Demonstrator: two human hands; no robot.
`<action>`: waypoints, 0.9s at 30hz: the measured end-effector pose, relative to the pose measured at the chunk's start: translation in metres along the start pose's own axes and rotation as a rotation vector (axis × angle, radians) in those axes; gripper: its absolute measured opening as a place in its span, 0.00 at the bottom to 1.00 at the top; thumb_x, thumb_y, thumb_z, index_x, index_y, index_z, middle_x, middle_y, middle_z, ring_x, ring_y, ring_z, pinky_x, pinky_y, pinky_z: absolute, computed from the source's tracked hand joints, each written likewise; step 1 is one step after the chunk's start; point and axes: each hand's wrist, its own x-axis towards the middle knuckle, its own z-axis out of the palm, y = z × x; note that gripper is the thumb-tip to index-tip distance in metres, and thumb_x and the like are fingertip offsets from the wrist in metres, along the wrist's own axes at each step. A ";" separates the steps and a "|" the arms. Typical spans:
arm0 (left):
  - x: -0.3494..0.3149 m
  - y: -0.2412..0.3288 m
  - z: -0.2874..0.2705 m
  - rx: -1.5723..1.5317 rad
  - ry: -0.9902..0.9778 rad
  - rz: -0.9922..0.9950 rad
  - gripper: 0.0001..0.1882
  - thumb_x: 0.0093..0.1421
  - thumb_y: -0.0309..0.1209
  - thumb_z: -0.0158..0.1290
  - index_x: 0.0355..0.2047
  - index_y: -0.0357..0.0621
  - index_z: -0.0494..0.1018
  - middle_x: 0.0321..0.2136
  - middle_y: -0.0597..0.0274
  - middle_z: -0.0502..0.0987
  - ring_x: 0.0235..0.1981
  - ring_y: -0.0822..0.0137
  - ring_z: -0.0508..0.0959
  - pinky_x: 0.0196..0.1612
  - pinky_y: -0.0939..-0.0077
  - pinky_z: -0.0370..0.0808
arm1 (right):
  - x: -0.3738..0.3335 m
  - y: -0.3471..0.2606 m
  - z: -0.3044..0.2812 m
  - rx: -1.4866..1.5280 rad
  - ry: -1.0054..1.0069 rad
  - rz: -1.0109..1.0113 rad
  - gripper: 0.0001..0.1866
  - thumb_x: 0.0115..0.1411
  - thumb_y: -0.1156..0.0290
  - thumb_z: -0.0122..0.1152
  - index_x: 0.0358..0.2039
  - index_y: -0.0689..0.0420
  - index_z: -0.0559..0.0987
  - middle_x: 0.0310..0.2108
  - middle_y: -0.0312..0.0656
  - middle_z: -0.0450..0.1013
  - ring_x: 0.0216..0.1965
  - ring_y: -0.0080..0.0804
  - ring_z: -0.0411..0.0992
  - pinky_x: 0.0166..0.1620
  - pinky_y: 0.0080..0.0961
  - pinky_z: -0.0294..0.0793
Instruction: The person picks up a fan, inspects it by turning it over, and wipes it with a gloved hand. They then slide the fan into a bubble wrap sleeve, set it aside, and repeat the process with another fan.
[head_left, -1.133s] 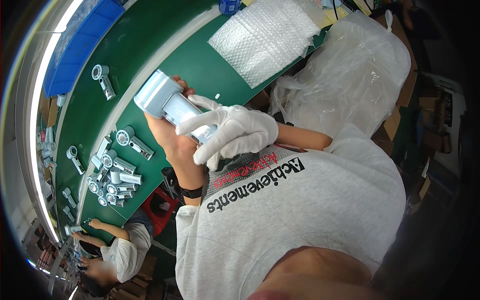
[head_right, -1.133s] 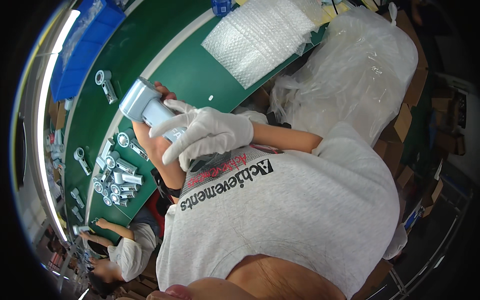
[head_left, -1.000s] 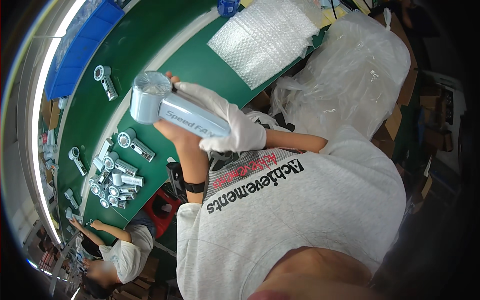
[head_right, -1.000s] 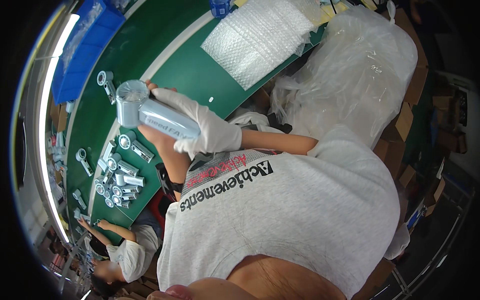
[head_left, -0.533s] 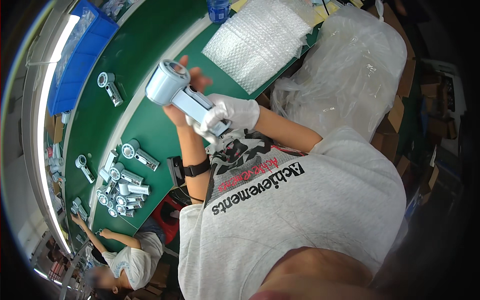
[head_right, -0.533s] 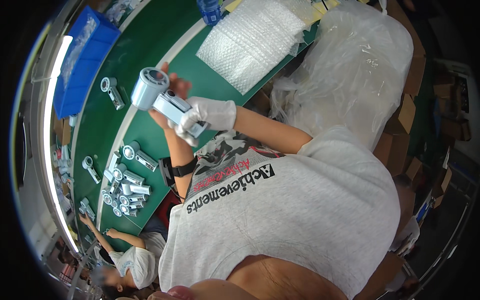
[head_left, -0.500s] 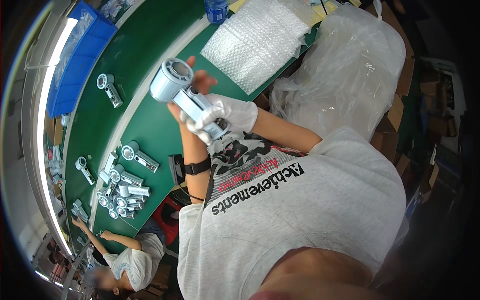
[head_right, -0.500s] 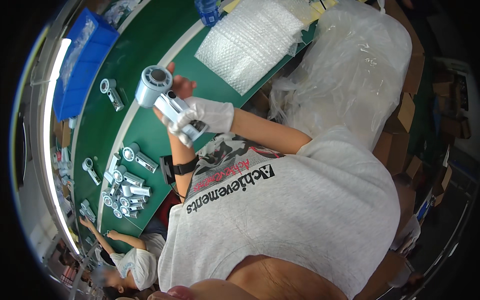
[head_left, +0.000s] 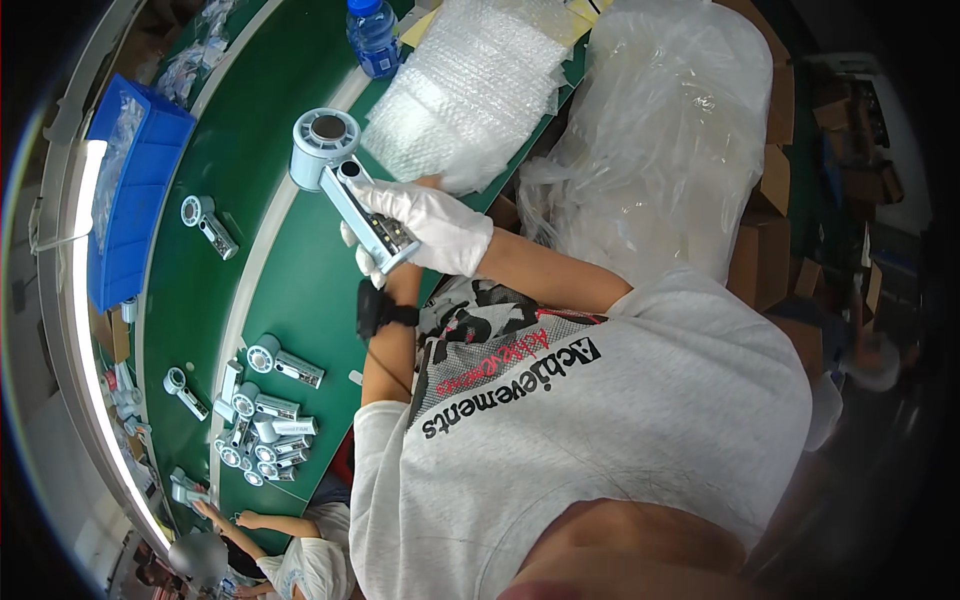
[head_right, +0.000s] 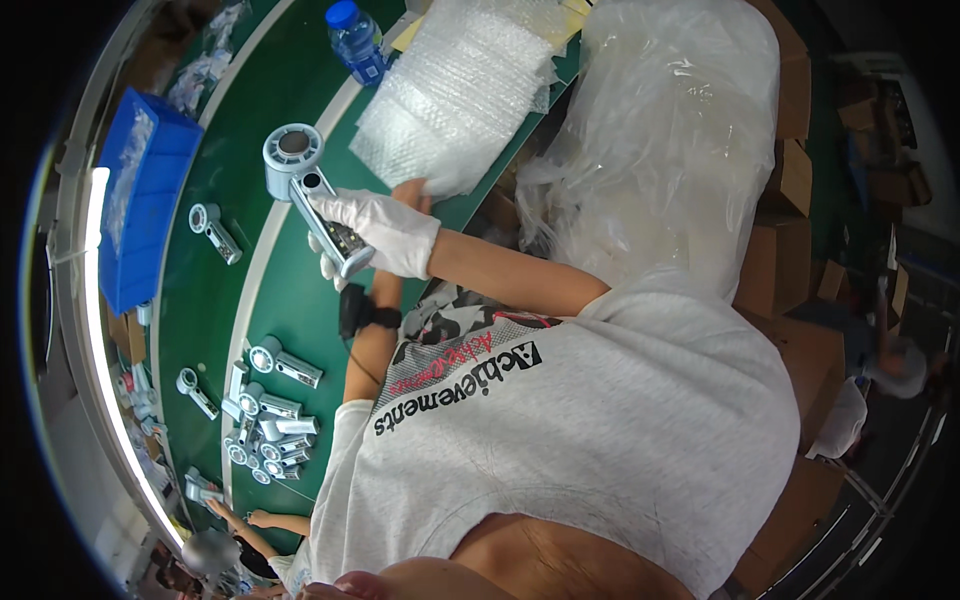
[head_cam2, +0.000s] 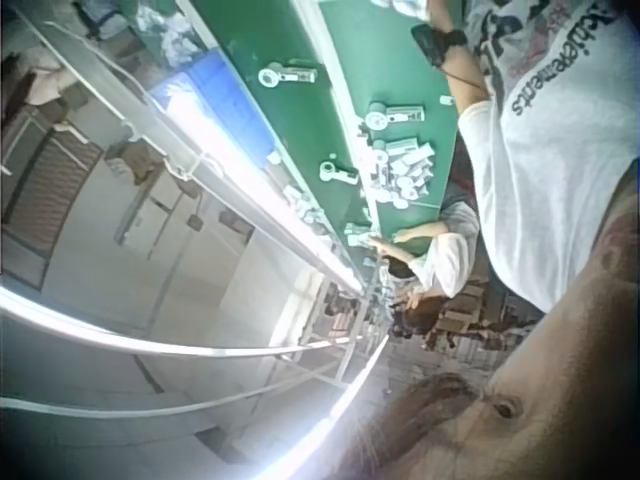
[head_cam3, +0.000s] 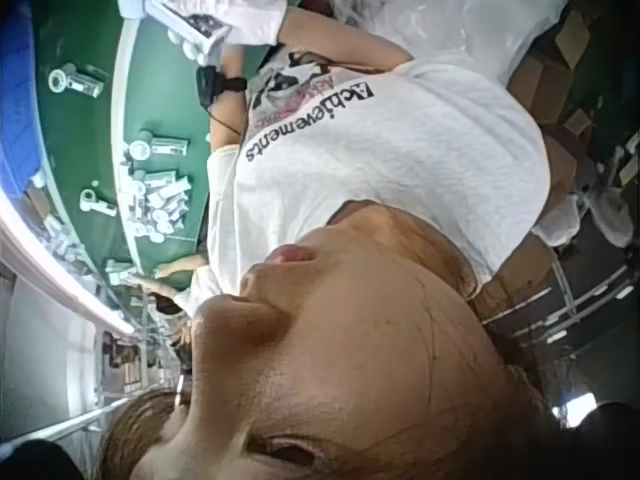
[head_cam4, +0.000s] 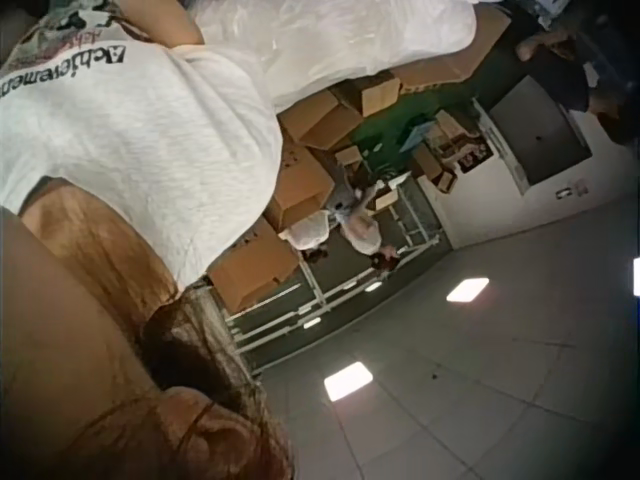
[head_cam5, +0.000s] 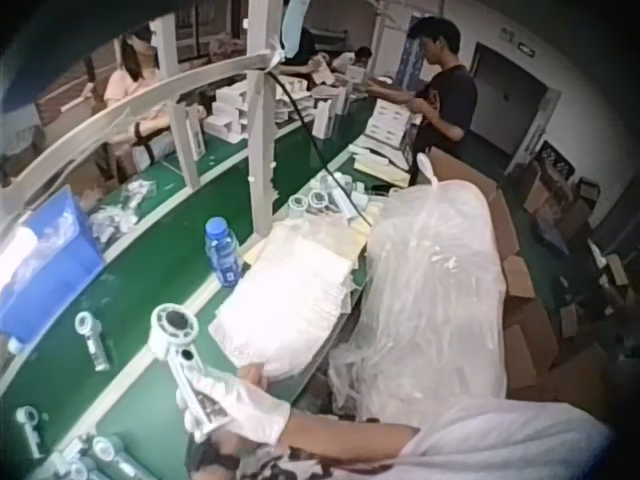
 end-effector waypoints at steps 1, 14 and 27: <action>-0.020 -0.024 -0.012 -0.047 -0.074 -0.190 0.15 0.52 0.26 0.49 0.41 0.38 0.67 0.37 0.48 0.69 0.37 0.53 0.71 0.39 0.67 0.69 | 0.000 -0.002 0.002 0.007 -0.038 -0.002 0.18 0.59 0.56 0.47 0.41 0.58 0.68 0.29 0.44 0.70 0.22 0.34 0.71 0.24 0.29 0.72; -0.046 -0.009 -0.081 0.002 -0.063 -0.801 0.09 0.57 0.28 0.44 0.30 0.34 0.69 0.27 0.48 0.72 0.26 0.54 0.72 0.29 0.64 0.68 | 0.004 -0.003 -0.074 -0.130 0.048 0.172 0.22 0.57 0.60 0.48 0.46 0.63 0.63 0.28 0.45 0.70 0.18 0.30 0.68 0.17 0.21 0.68; -0.078 -0.041 -0.030 -0.085 0.547 -0.826 0.09 0.58 0.25 0.41 0.32 0.29 0.66 0.32 0.51 0.62 0.31 0.58 0.65 0.39 0.70 0.63 | 0.007 0.064 -0.134 -1.463 0.099 -0.220 0.30 0.46 0.69 0.55 0.52 0.53 0.62 0.27 0.48 0.72 0.25 0.40 0.72 0.28 0.27 0.70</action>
